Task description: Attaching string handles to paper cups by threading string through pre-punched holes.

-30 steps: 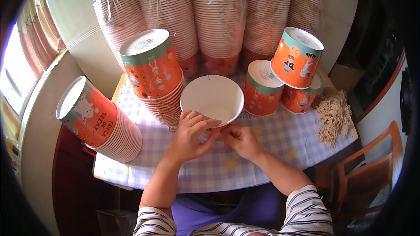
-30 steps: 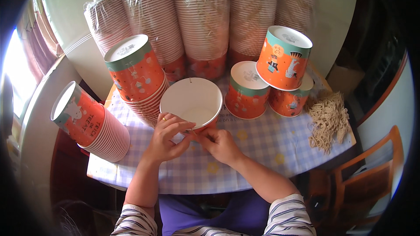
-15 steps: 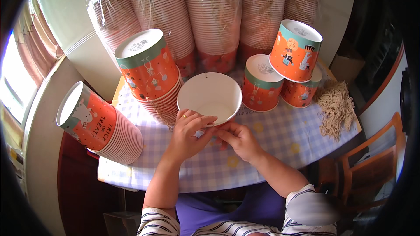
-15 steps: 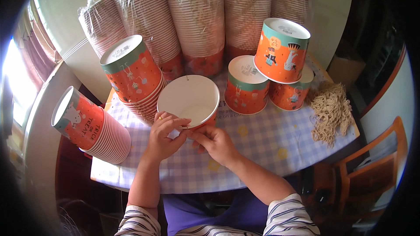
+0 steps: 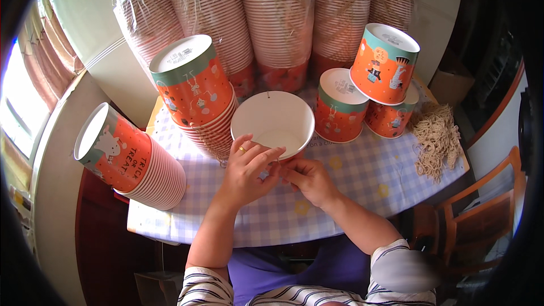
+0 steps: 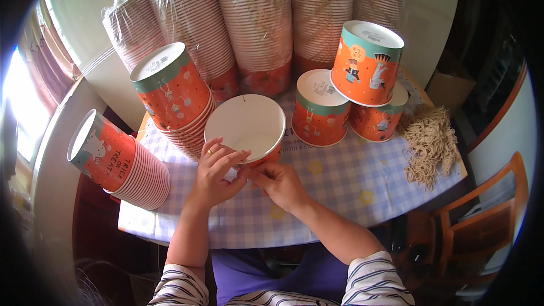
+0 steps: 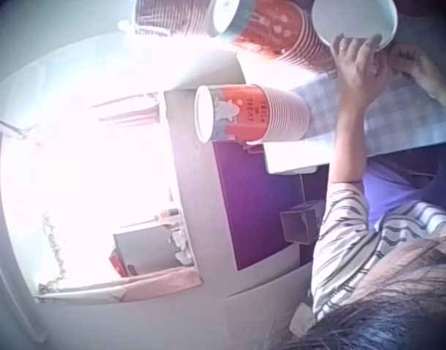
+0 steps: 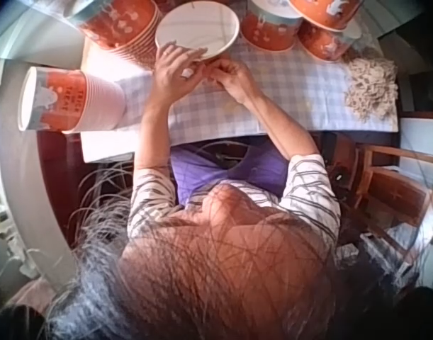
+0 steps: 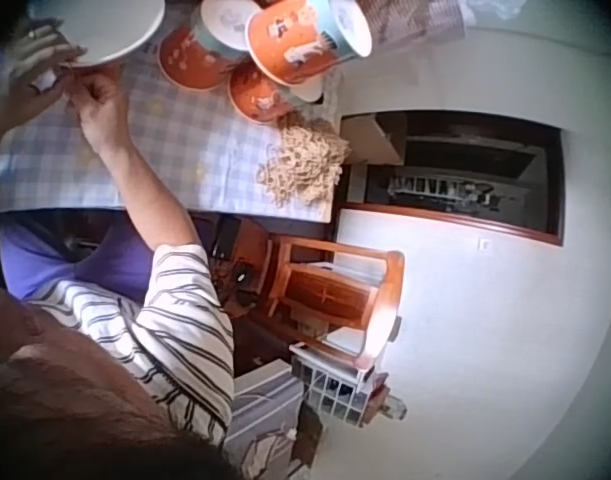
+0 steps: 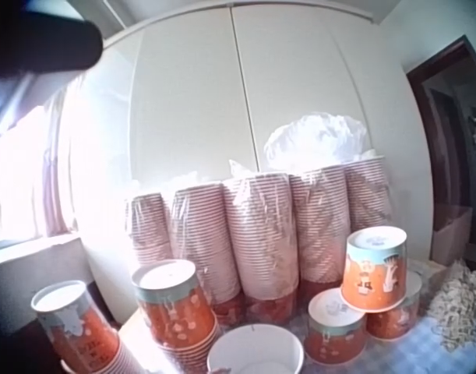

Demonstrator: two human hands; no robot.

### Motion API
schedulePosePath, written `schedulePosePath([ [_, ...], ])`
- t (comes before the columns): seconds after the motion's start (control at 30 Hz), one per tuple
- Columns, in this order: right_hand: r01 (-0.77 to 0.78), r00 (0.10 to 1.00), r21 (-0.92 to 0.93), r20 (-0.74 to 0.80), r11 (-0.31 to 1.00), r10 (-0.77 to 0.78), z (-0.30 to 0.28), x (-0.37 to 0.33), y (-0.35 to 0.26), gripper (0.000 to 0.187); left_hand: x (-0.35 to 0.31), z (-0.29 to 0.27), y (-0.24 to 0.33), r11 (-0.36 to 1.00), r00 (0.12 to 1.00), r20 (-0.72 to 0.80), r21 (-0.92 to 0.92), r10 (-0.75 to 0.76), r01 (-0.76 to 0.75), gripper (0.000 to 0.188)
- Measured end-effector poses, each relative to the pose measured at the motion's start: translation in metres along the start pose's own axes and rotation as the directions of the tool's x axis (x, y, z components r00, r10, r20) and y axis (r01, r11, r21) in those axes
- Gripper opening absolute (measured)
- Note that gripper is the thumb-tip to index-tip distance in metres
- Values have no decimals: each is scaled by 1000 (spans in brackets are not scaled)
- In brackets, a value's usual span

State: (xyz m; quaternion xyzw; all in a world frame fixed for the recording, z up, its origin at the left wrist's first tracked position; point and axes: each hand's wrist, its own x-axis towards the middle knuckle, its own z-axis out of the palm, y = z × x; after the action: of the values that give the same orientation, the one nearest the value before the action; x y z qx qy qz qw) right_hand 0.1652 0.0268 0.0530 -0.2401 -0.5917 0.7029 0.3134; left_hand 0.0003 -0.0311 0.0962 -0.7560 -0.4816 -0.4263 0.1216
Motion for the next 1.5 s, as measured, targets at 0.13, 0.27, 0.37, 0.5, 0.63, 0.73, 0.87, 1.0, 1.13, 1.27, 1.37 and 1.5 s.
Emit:
schedulePosePath([
  [0.13, 2, 1000, -19, -1, 1000, -2, 0, 0, 1, 14, -2, 0, -2, 1000, 1000, 7, 0, -10, 10, 44],
  [0.27, 12, 1000, -2, 3, 1000, -12, 2, 0, 2, 14, -3, 0, -4, 1000, 1000, -5, -25, -1, 1, 45],
  [0.37, -16, 1000, 23, -13, 1000, 16, 4, -1, -1, 13, -2, -1, -4, 1000, 1000, -12, -29, 5, -5, 45],
  [0.5, 28, 1000, -15, -6, 999, -28, 4, -2, 0, 13, -2, 0, -3, 999, 1000, -20, -36, 1, -2, 44],
  [0.63, 80, 997, -57, 5, 995, -80, 3, -3, 1, 13, -2, 1, -4, 999, 1000, -25, -29, 11, -12, 43],
  [0.73, 81, 997, -56, 2, 995, -81, 4, -2, 1, 14, -4, 2, -6, 1000, 999, -34, -18, 16, -16, 43],
  [0.87, 54, 999, -49, 13, 997, -53, 3, -2, -1, 15, -5, 1, -7, 1000, 999, -46, -6, 27, -27, 44],
  [1.0, 42, 999, -73, 10, 996, -42, 1, -2, 0, 15, -5, 3, -9, 1000, 998, -51, -2, 31, -32, 43],
  [1.13, 78, 997, -85, -10, 993, -79, 0, -1, 1, 14, -5, 3, -9, 999, 998, -57, 0, 36, -36, 41],
  [1.27, 69, 998, -110, -2, 991, -70, 1, -2, -4, 14, -5, 2, -11, 999, 998, -52, -25, 33, -34, 40],
  [1.37, 69, 998, -110, -6, 992, -70, -2, 0, 4, 14, -2, -3, -9, 997, 1000, -6, -74, 0, -1, 40],
  [1.5, 66, 998, -49, -2, 997, -66, -2, 0, 5, 15, 0, -5, -5, 991, 999, -11, -128, -46, 44, 39],
])
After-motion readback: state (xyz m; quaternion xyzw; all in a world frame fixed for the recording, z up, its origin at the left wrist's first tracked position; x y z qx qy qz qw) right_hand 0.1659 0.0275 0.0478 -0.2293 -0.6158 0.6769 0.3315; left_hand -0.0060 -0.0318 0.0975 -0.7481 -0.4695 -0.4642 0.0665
